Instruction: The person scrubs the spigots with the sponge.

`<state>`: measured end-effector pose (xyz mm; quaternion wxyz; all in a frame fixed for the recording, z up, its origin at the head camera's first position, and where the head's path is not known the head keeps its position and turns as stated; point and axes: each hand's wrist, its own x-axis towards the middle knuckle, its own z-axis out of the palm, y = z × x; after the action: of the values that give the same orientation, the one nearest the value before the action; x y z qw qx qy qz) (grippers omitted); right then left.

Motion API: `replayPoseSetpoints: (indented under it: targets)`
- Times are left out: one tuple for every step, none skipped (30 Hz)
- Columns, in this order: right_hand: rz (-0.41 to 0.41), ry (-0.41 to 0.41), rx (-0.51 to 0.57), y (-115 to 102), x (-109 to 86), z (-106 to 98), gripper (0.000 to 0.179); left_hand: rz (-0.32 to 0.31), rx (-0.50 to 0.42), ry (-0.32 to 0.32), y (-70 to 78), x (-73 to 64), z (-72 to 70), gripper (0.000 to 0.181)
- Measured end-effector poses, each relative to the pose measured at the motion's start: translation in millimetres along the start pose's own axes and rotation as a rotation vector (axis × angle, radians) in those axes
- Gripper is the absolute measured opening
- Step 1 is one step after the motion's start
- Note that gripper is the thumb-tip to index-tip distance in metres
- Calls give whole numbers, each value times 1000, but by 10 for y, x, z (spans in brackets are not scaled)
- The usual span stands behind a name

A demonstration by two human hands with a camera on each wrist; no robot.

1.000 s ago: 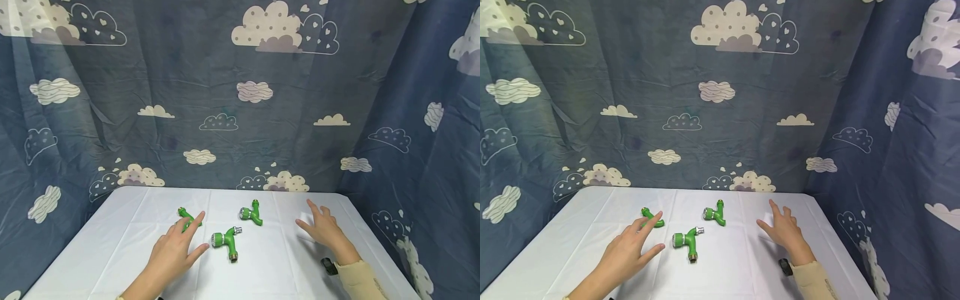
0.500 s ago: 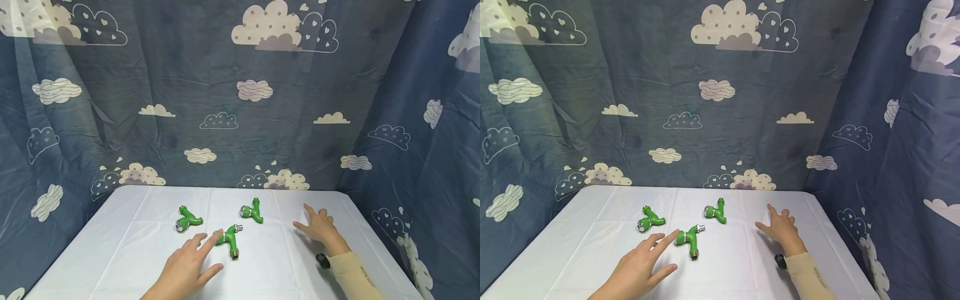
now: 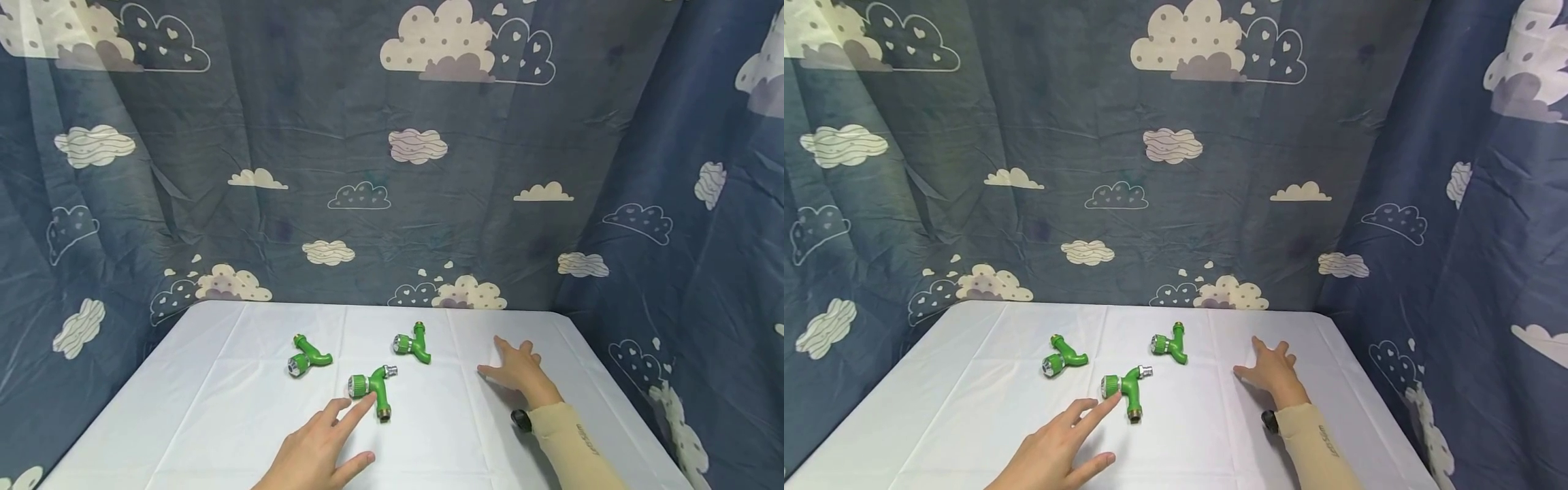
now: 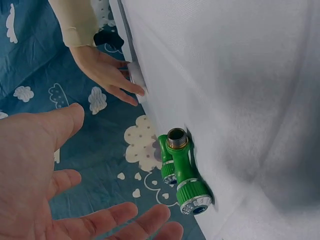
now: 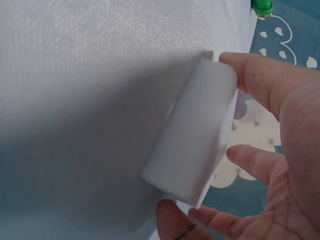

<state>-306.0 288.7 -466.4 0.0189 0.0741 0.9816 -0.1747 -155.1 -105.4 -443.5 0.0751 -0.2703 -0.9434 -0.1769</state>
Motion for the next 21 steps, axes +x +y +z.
replayPoseSetpoints:
  targets:
    - [5,1,-1,-13,9,6,93,2,-4,5,2,-6,7,78]
    - [9,5,-2,-21,22,14,92,3,-6,9,0,-11,15,78]
    - [14,7,-3,-28,34,24,90,5,-7,14,-3,-16,22,79]
    - [18,13,-3,-32,43,35,88,6,-6,18,-6,-21,29,79]
    - [26,18,-2,-32,57,49,87,7,-6,23,-6,-25,34,79]
    - [30,24,-1,-34,65,57,86,7,-2,26,-13,-27,41,79]
    - [35,30,2,-34,74,65,84,5,0,26,-17,-29,45,79]
    - [39,36,6,-33,81,71,83,3,3,23,-21,-31,48,79]
    - [43,39,7,-33,83,74,83,-3,3,16,-24,-32,50,80]
    - [47,43,11,-34,87,76,82,-9,1,8,-29,-33,50,80]
    - [49,44,14,-31,89,75,82,-16,-2,1,-36,-34,49,80]
    - [47,48,17,-26,89,72,81,-24,-4,-5,-45,-33,46,81]
    - [47,49,21,-16,88,75,81,-33,-10,-10,-51,-36,43,81]
    - [44,50,26,-3,86,74,81,-43,-13,-14,-60,-38,39,82]
    - [40,52,31,9,83,73,80,-52,-18,-17,-71,-38,34,82]
    - [35,54,35,24,85,73,80,-57,-25,-15,-76,-39,27,82]
    - [27,56,41,44,80,70,79,-60,-34,-15,-82,-38,19,82]
    - [19,60,48,62,81,66,79,-66,-42,-20,-87,-35,12,82]
    - [9,62,56,78,79,60,78,-72,-54,-26,-92,-32,5,82]
    - [-2,63,68,92,75,54,77,-80,-67,-33,-97,-29,-1,81]
    - [-13,65,77,100,68,46,77,-87,-83,-38,-104,-25,-6,81]
